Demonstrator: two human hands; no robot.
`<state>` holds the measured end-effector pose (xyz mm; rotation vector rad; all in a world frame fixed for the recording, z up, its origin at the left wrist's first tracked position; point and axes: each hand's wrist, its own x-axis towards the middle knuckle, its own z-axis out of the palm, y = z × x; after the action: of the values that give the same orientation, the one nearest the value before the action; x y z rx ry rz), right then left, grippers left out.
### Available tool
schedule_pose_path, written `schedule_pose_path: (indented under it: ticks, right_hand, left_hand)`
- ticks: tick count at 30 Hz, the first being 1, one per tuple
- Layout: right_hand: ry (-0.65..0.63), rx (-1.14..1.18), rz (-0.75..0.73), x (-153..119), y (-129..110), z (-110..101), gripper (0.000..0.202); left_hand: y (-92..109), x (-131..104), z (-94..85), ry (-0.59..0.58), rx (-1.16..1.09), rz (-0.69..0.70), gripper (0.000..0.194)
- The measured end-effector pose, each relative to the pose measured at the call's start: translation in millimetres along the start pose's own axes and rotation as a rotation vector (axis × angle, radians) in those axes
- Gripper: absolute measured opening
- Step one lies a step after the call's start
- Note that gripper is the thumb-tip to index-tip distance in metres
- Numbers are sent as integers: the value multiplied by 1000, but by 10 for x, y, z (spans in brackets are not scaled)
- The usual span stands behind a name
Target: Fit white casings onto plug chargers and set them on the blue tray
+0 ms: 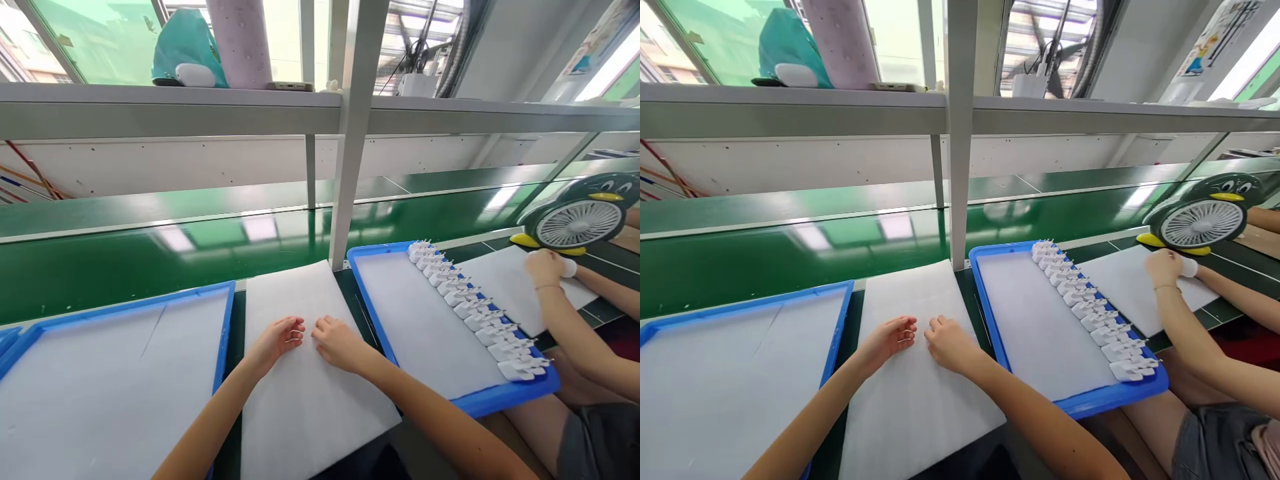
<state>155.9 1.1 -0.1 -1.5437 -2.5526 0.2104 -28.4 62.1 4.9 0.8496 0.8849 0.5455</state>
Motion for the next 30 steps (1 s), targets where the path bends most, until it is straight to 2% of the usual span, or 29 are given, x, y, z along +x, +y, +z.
schedule_pose_path:
  ticks: [30]
  right_hand:
    - [10, -24, -55, -34, 6, 2, 12]
  left_hand:
    - [15, 36, 5, 40, -14, -26, 23]
